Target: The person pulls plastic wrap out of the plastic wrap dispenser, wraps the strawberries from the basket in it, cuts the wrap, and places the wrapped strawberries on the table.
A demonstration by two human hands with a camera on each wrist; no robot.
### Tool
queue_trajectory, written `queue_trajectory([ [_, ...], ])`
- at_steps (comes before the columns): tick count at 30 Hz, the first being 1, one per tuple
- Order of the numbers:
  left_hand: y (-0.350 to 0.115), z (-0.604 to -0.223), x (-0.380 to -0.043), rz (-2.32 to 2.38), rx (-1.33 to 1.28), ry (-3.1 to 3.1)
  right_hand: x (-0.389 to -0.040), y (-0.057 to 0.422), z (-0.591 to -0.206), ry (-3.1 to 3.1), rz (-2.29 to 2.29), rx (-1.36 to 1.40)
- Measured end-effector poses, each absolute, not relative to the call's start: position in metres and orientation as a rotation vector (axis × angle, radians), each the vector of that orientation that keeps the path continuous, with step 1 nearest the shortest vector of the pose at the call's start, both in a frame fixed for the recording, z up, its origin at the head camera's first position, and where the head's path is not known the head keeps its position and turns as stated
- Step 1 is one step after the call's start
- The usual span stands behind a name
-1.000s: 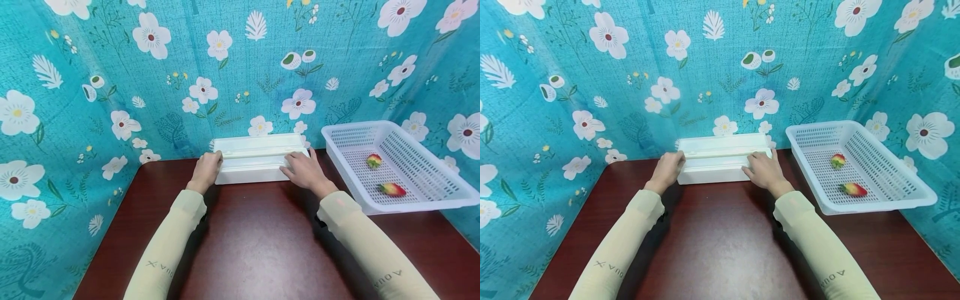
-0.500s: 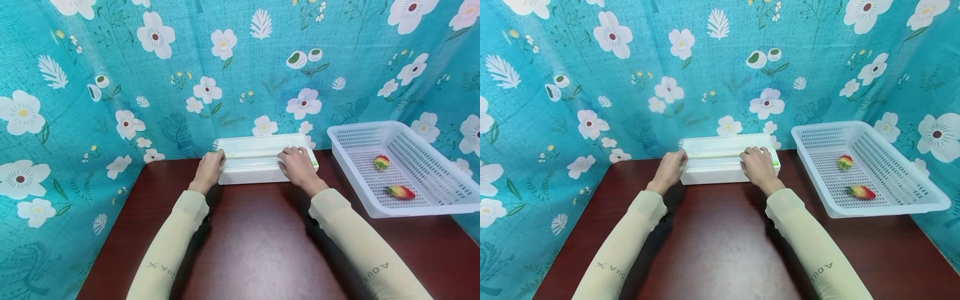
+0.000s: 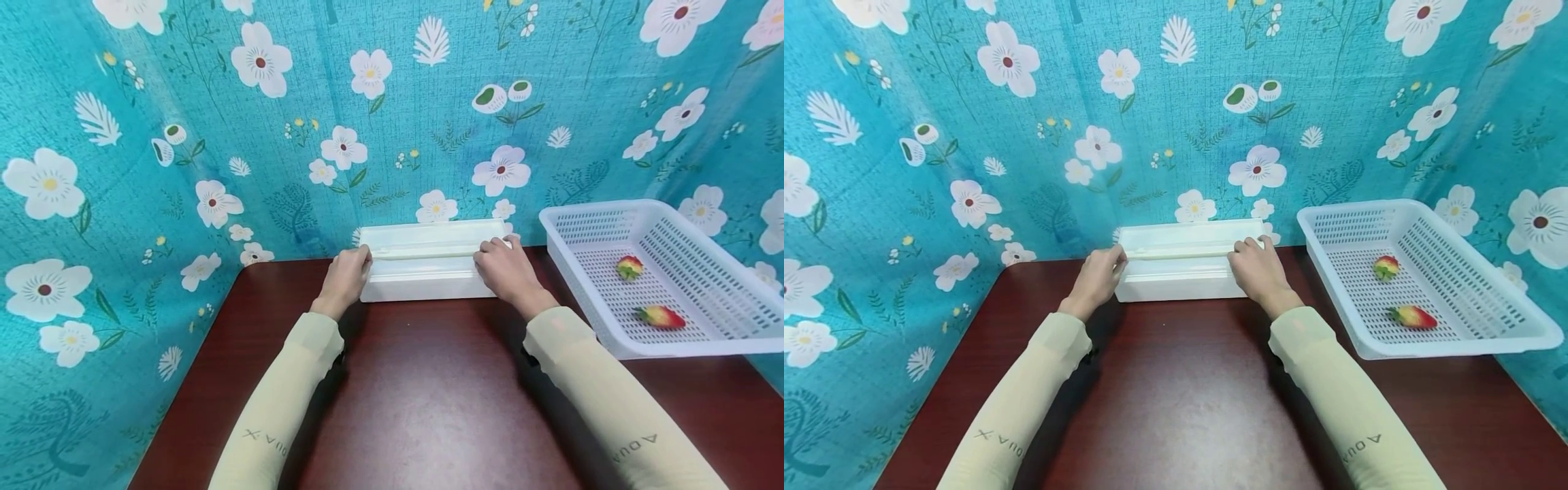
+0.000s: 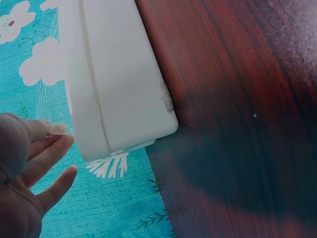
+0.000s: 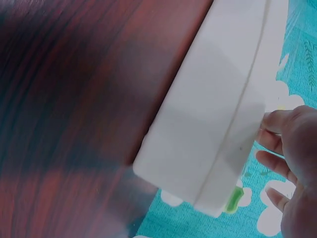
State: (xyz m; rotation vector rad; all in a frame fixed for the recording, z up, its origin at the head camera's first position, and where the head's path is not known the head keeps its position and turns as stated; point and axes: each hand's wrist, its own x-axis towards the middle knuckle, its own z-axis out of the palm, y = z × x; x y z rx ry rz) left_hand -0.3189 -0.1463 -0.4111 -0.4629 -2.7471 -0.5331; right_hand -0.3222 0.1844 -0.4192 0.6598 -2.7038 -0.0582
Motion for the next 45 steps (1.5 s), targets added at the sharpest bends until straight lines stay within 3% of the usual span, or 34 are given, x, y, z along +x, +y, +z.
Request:
queue_trajectory([
  [45,-0.162,-0.406,-0.290,-0.461,-0.680,-2.761,-0.298,0.202,-0.417,-2.785,-0.054,0.810],
])
